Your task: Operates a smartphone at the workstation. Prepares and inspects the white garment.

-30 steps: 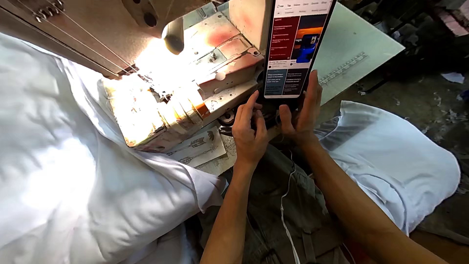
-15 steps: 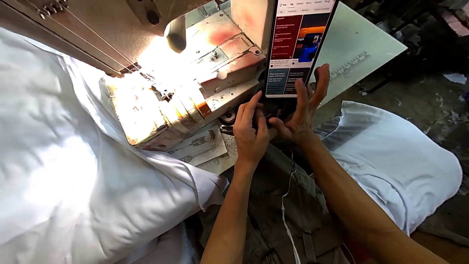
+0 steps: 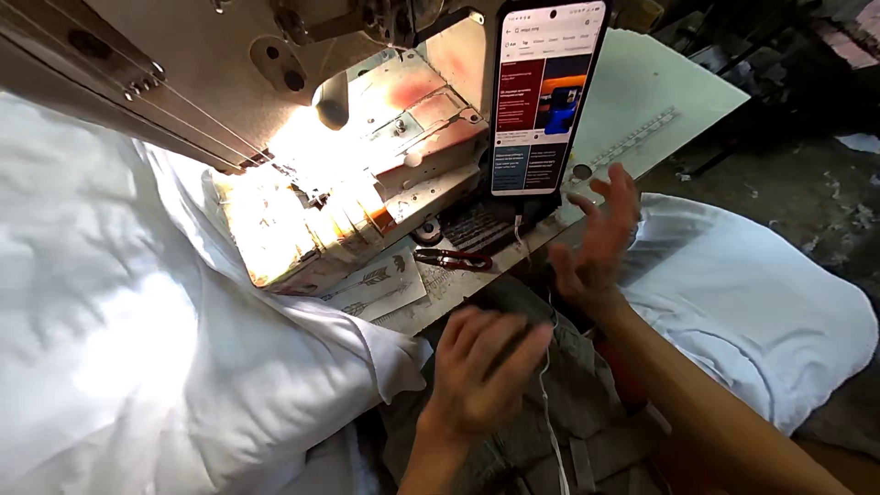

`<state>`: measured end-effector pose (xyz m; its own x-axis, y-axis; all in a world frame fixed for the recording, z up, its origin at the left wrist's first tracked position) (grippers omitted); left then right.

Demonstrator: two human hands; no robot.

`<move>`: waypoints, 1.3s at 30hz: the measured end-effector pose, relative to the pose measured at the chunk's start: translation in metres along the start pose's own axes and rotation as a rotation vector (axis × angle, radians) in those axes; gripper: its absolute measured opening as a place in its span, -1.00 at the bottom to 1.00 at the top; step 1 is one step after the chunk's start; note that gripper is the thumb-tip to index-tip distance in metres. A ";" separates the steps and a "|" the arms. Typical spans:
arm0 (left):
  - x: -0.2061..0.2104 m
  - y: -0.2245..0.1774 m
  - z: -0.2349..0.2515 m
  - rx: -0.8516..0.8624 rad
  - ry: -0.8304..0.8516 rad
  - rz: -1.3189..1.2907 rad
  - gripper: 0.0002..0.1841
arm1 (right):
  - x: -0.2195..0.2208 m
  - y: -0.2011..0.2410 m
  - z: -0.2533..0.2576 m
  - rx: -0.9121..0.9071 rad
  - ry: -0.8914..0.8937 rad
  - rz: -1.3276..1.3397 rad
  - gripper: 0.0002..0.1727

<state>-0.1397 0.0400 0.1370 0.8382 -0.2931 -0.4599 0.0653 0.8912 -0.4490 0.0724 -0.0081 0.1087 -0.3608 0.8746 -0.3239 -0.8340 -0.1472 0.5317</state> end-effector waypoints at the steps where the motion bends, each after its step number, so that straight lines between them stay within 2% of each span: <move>1: -0.015 -0.005 -0.026 -0.069 0.074 0.041 -0.75 | -0.014 0.003 -0.023 0.052 0.064 -0.026 -0.27; 3: -0.045 -0.002 -0.090 -0.300 0.207 0.218 -0.74 | -0.038 0.008 -0.072 0.161 0.202 -0.088 -0.56; 4: -0.059 0.002 -0.126 -0.456 0.276 0.341 -0.70 | -0.044 0.010 -0.095 0.235 0.319 -0.148 -0.64; 6: -0.082 0.010 -0.194 -0.810 0.374 0.456 -0.50 | -0.046 0.010 -0.141 0.503 0.707 -0.236 -0.49; 8: -0.094 0.013 -0.232 -1.167 0.351 0.367 -0.24 | -0.039 0.009 -0.175 0.799 1.106 -0.215 -0.35; 9: -0.095 0.013 -0.236 -1.251 0.330 0.359 -0.21 | -0.034 0.009 -0.181 0.840 1.174 -0.189 -0.34; 11: -0.093 0.018 -0.228 -1.254 0.325 0.440 -0.31 | -0.025 0.012 -0.179 0.794 1.188 -0.106 -0.41; 14: -0.089 0.040 -0.219 -1.141 0.453 0.533 -0.48 | -0.018 0.012 -0.168 0.750 1.256 0.032 -0.50; 16: -0.089 0.049 -0.210 -1.030 0.536 0.558 -0.54 | -0.021 0.012 -0.161 0.804 1.290 0.144 -0.52; 18: -0.091 0.048 -0.206 -1.008 0.535 0.491 -0.58 | -0.028 0.014 -0.158 0.863 1.329 0.237 -0.53; 22: -0.109 0.032 -0.203 -1.191 0.336 0.142 -0.57 | -0.046 0.029 -0.157 0.907 1.363 0.442 -0.55; 26: -0.136 -0.001 -0.171 -1.145 0.200 -0.141 -0.60 | -0.071 0.057 -0.149 0.858 1.404 0.704 -0.50; 29: -0.134 -0.009 -0.163 -1.139 0.156 -0.175 -0.61 | -0.076 0.051 -0.150 0.850 1.433 0.620 -0.50; 31: -0.121 -0.005 -0.165 -1.109 0.185 -0.023 -0.61 | -0.068 0.046 -0.149 0.828 1.430 0.512 -0.52; 35: -0.098 0.006 -0.158 -0.919 0.474 0.329 -0.61 | -0.044 0.052 -0.151 0.658 1.570 0.168 -0.55; 36: -0.099 0.008 -0.152 -0.884 0.461 0.371 -0.63 | -0.040 0.053 -0.152 0.649 1.606 0.109 -0.55; 37: -0.102 0.009 -0.142 -0.850 0.375 0.406 -0.67 | -0.037 0.054 -0.152 0.646 1.624 0.075 -0.55; 39: -0.110 0.013 -0.120 -0.804 0.095 0.419 -0.67 | -0.035 0.052 -0.153 0.613 1.616 0.049 -0.55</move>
<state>-0.2958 0.0418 0.0896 0.6580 -0.0585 -0.7507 -0.6614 0.4316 -0.6133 -0.0226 -0.1166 0.0281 -0.7191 -0.4925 -0.4902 -0.6814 0.3617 0.6363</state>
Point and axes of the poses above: each hand's wrist, its own z-axis towards the middle knuckle, its own x-axis out of the palm, y = z × x, the point moved 7 cm from there along z, towards the middle knuckle, and after that the axes turned 3 degrees about -y, right-handed, at the moved point
